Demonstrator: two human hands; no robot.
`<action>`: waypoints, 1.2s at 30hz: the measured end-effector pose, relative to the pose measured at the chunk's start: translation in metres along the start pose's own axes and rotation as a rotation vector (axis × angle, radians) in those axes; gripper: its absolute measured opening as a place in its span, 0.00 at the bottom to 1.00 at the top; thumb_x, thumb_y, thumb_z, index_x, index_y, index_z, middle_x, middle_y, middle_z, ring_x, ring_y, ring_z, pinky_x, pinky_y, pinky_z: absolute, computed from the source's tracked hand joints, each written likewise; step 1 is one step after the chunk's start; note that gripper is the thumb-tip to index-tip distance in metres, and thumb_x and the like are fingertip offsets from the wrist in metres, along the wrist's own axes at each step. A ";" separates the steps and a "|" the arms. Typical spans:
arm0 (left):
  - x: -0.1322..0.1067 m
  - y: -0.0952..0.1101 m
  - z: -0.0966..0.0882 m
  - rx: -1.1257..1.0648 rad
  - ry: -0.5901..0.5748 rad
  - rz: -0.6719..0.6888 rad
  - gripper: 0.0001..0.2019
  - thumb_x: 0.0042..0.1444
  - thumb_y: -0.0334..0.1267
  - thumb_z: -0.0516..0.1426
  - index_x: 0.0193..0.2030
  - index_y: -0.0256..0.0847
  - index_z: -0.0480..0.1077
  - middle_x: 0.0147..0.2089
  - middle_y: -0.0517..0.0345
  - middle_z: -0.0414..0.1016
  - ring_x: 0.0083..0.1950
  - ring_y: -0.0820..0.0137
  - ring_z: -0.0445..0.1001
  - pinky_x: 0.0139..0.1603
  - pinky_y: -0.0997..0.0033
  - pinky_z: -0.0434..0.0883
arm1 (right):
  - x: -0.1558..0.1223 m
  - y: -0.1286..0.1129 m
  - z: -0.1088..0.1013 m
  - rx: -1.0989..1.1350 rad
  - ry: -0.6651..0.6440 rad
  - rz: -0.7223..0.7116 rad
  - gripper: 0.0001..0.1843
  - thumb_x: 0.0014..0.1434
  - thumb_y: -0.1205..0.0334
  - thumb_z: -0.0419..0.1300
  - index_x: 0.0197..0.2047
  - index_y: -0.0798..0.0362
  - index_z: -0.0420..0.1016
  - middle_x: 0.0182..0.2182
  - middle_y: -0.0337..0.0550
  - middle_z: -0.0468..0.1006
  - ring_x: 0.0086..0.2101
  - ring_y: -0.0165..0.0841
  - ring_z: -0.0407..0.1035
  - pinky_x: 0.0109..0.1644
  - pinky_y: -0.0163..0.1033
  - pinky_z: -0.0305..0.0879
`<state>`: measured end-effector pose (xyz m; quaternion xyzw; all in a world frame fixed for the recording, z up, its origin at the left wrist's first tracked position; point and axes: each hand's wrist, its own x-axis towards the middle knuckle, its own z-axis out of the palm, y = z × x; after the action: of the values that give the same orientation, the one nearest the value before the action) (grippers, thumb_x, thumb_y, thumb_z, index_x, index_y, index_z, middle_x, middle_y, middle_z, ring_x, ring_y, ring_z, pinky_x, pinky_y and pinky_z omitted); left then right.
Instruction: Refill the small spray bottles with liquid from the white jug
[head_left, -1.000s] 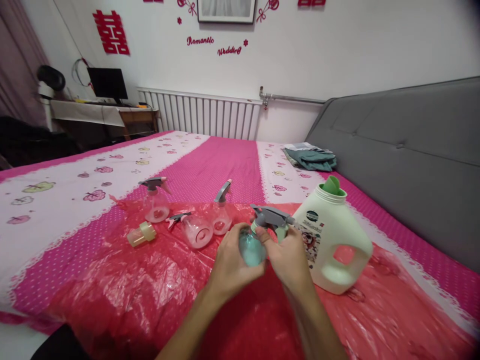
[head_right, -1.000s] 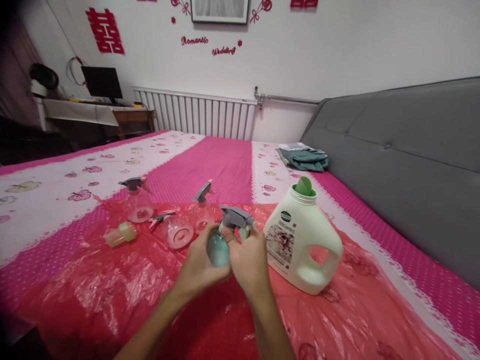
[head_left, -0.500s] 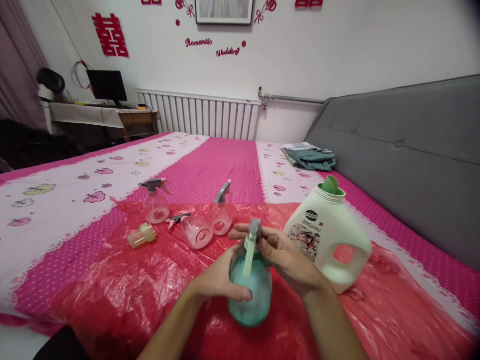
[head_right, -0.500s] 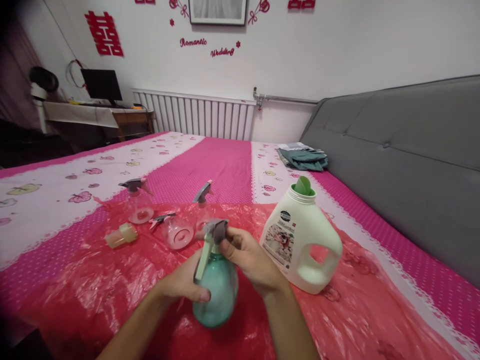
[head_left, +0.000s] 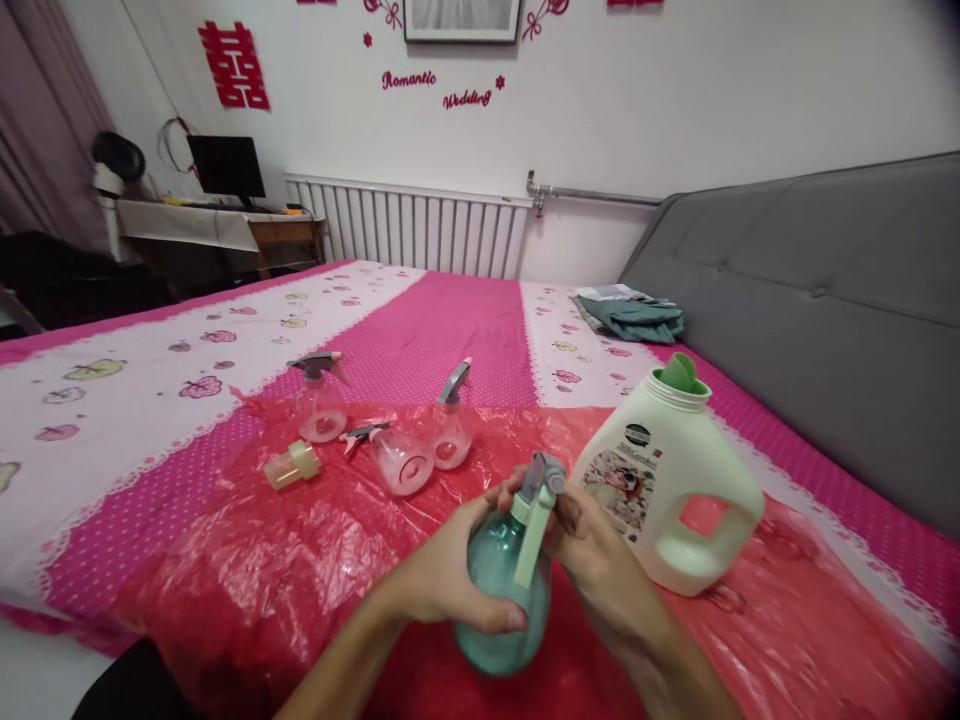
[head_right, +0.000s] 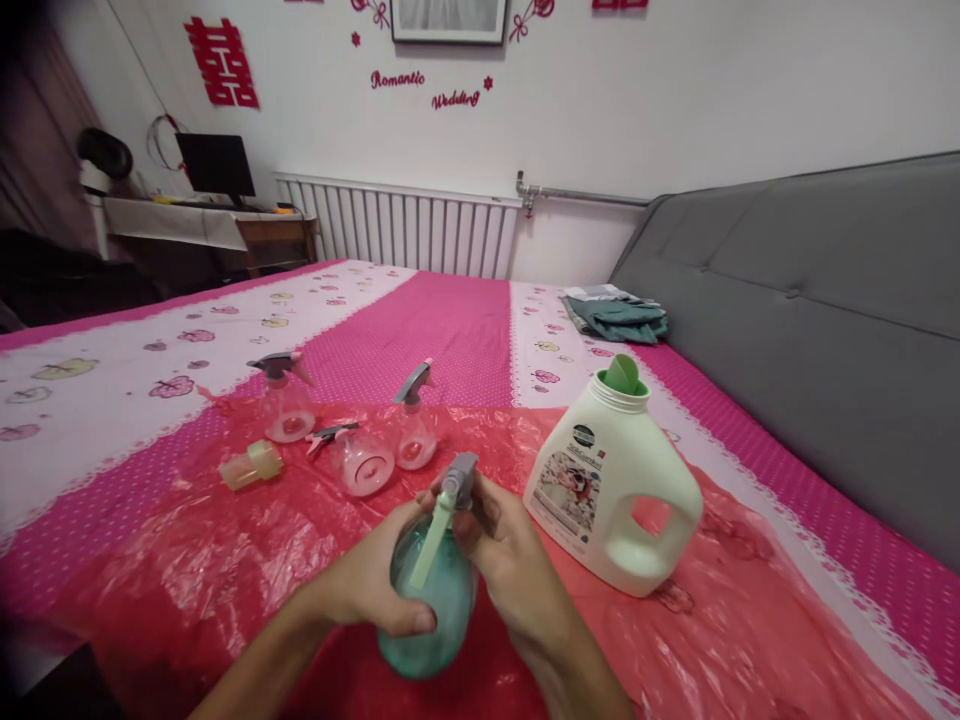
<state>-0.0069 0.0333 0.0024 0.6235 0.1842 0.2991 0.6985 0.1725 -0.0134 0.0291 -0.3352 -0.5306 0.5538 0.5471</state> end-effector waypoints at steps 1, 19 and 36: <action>0.001 0.002 0.002 0.001 -0.002 -0.002 0.52 0.40 0.49 0.77 0.71 0.40 0.64 0.64 0.42 0.75 0.61 0.48 0.75 0.62 0.49 0.72 | -0.001 0.001 0.000 -0.005 0.025 0.001 0.35 0.62 0.31 0.70 0.51 0.57 0.75 0.53 0.53 0.73 0.52 0.35 0.72 0.60 0.36 0.73; -0.054 0.029 -0.039 0.333 0.275 -0.098 0.32 0.66 0.54 0.64 0.73 0.53 0.64 0.75 0.46 0.67 0.75 0.49 0.66 0.75 0.39 0.62 | 0.049 0.048 -0.015 -0.250 0.564 -0.010 0.29 0.67 0.43 0.69 0.53 0.62 0.74 0.50 0.52 0.74 0.51 0.36 0.72 0.61 0.45 0.71; -0.083 0.032 -0.066 0.745 0.627 -0.036 0.17 0.69 0.51 0.57 0.57 0.46 0.74 0.53 0.49 0.82 0.52 0.55 0.80 0.57 0.51 0.76 | 0.157 0.106 -0.036 -0.572 1.000 -0.007 0.22 0.75 0.49 0.62 0.58 0.61 0.72 0.52 0.51 0.71 0.53 0.35 0.69 0.62 0.46 0.72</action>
<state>-0.1171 0.0311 0.0136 0.7077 0.4912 0.3740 0.3436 0.1528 0.1631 -0.0467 -0.6892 -0.3371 0.1605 0.6210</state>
